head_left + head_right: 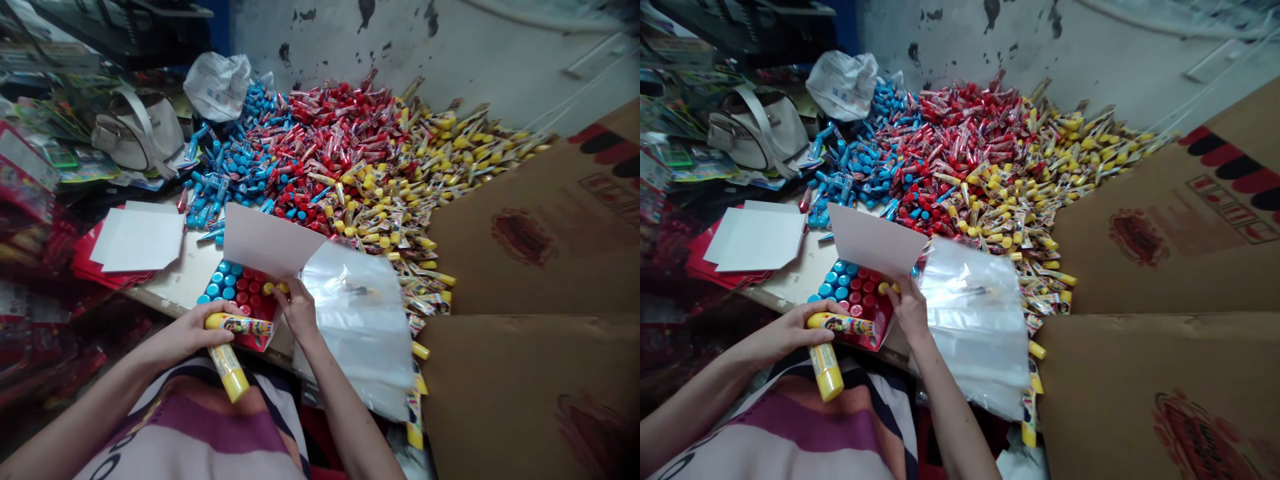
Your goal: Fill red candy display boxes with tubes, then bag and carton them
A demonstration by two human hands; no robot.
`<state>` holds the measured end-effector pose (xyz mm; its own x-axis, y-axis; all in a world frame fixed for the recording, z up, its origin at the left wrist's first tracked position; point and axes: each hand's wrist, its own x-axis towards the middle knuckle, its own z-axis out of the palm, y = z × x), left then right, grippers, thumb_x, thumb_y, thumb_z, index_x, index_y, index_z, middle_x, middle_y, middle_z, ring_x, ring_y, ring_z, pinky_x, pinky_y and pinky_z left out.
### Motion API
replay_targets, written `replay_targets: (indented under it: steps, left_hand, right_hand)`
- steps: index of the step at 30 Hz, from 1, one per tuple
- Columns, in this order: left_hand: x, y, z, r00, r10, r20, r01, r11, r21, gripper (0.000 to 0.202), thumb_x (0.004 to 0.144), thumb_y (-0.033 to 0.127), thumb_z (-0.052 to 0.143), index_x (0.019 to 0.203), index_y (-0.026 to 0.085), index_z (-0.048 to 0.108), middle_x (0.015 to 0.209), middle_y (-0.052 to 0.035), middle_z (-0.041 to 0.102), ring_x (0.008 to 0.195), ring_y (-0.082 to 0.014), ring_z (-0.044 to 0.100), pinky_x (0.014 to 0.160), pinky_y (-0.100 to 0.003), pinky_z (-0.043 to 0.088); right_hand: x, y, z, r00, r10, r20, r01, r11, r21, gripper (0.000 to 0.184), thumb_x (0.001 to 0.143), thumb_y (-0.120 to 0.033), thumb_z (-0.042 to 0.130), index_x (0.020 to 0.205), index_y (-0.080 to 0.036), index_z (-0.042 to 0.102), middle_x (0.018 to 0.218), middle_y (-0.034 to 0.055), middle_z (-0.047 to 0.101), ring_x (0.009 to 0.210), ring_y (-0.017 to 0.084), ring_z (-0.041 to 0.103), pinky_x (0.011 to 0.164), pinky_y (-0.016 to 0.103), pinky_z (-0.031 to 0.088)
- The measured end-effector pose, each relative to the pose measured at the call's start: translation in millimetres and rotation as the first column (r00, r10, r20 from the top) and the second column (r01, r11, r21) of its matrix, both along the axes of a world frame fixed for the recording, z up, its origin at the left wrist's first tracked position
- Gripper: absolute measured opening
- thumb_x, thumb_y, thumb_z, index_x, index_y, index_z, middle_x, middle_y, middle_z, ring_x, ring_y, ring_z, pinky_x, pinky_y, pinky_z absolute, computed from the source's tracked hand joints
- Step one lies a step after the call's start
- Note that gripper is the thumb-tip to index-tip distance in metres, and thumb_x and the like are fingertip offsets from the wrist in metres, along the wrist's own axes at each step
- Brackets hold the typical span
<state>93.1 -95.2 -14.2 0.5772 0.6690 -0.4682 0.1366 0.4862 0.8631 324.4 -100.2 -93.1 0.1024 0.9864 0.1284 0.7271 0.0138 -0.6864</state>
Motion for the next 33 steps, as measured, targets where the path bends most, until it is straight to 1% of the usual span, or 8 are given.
replay_targets:
  steps: [7, 14, 17, 20, 24, 27, 30, 33]
  left_hand:
    - [0.2, -0.6, 0.1, 0.998, 0.058, 0.030, -0.057, 0.998, -0.031, 0.032, 0.075, 0.035, 0.072, 0.096, 0.021, 0.054, 0.080, 0.0029, 0.055, 0.068, -0.0119, 0.050, 0.061, -0.021, 0.037]
    - [1.6, -0.5, -6.4, 0.993, 0.110, 0.051, -0.106, 0.992, -0.066, 0.035, 0.071, 0.034, 0.076, 0.096, 0.018, 0.057, 0.084, -0.0017, 0.062, 0.070, -0.0139, 0.058, 0.062, -0.022, 0.042]
    - [5.4, 1.1, -7.6, 0.993, 0.111, 0.034, -0.109, 0.992, -0.067, 0.036, 0.069, 0.033, 0.077, 0.095, 0.016, 0.060, 0.081, -0.0019, 0.063, 0.065, -0.0128, 0.058, 0.059, -0.022, 0.042]
    - [10.4, 6.1, -4.7, 1.000, 0.021, -0.013, -0.021, 1.000, -0.001, 0.034, 0.068, 0.032, 0.077, 0.094, 0.016, 0.062, 0.076, -0.0005, 0.063, 0.063, -0.0125, 0.056, 0.057, -0.022, 0.041]
    - [21.5, 13.4, 1.5, 0.989, -0.142, -0.039, 0.145, 0.985, 0.098, 0.029, 0.069, 0.029, 0.075, 0.091, 0.016, 0.062, 0.077, -0.0005, 0.064, 0.069, -0.0148, 0.058, 0.062, -0.023, 0.044]
    - [27.8, 13.4, 1.7, 0.986, -0.162, -0.043, 0.167, 0.973, 0.157, 0.030, 0.069, 0.027, 0.073, 0.095, 0.016, 0.062, 0.082, -0.0014, 0.065, 0.075, -0.0163, 0.059, 0.067, -0.025, 0.046]
    - [24.4, 8.9, -3.7, 0.999, -0.030, -0.035, 0.035, 0.985, 0.169, 0.043, 0.068, 0.028, 0.074, 0.107, 0.018, 0.059, 0.076, 0.0018, 0.061, 0.066, -0.0137, 0.056, 0.062, -0.024, 0.045]
    - [12.5, 0.4, -10.4, 0.990, 0.136, -0.044, -0.131, 0.986, 0.101, 0.041, 0.069, 0.032, 0.075, 0.106, 0.018, 0.062, 0.074, 0.0013, 0.060, 0.064, -0.0124, 0.055, 0.059, -0.022, 0.042]
  right_hand:
    - [7.0, 3.5, 8.7, 0.982, 0.177, 0.066, -0.171, 0.981, -0.089, 0.022, 0.094, -0.031, 0.051, 0.112, -0.023, 0.060, 0.109, 0.0057, 0.064, 0.100, 0.019, 0.061, 0.089, 0.031, 0.048]
    - [4.9, 5.2, 5.7, 0.963, 0.205, 0.174, -0.163, 0.960, -0.229, 0.020, 0.093, -0.036, 0.052, 0.103, -0.026, 0.067, 0.107, 0.0017, 0.069, 0.096, 0.018, 0.064, 0.081, 0.028, 0.049]
    - [6.0, 1.2, 24.4, 0.987, 0.154, 0.046, -0.145, 0.975, -0.168, 0.020, 0.092, -0.031, 0.053, 0.102, -0.028, 0.070, 0.112, 0.0008, 0.070, 0.100, 0.018, 0.065, 0.087, 0.029, 0.049]
    - [3.4, -4.6, 57.0, 0.967, 0.158, -0.202, -0.184, 0.976, -0.117, 0.025, 0.092, -0.031, 0.051, 0.107, -0.026, 0.071, 0.105, 0.0010, 0.072, 0.092, 0.017, 0.066, 0.084, 0.029, 0.050]
    - [-6.5, -11.7, 92.3, 0.837, 0.451, -0.310, -0.518, 0.836, -0.184, 0.053, 0.082, -0.033, 0.066, 0.133, -0.030, 0.053, 0.111, 0.0012, 0.069, 0.089, 0.017, 0.064, 0.080, 0.029, 0.049]
    - [-8.7, -18.5, 97.8, 0.792, 0.516, -0.325, -0.590, 0.784, -0.194, 0.067, 0.082, -0.028, 0.064, 0.144, -0.030, 0.038, 0.109, 0.0018, 0.068, 0.088, 0.017, 0.064, 0.079, 0.029, 0.049]
    - [-2.9, -29.2, 84.6, 0.828, 0.447, -0.339, -0.520, 0.838, -0.166, 0.065, 0.083, -0.022, 0.059, 0.144, -0.032, 0.038, 0.104, 0.0001, 0.067, 0.079, 0.014, 0.063, 0.074, 0.027, 0.051]
    - [3.0, -39.8, 53.7, 0.960, 0.103, -0.260, -0.123, 0.990, -0.063, 0.045, 0.086, -0.025, 0.056, 0.130, -0.028, 0.052, 0.107, 0.0024, 0.066, 0.075, 0.013, 0.062, 0.069, 0.024, 0.052]
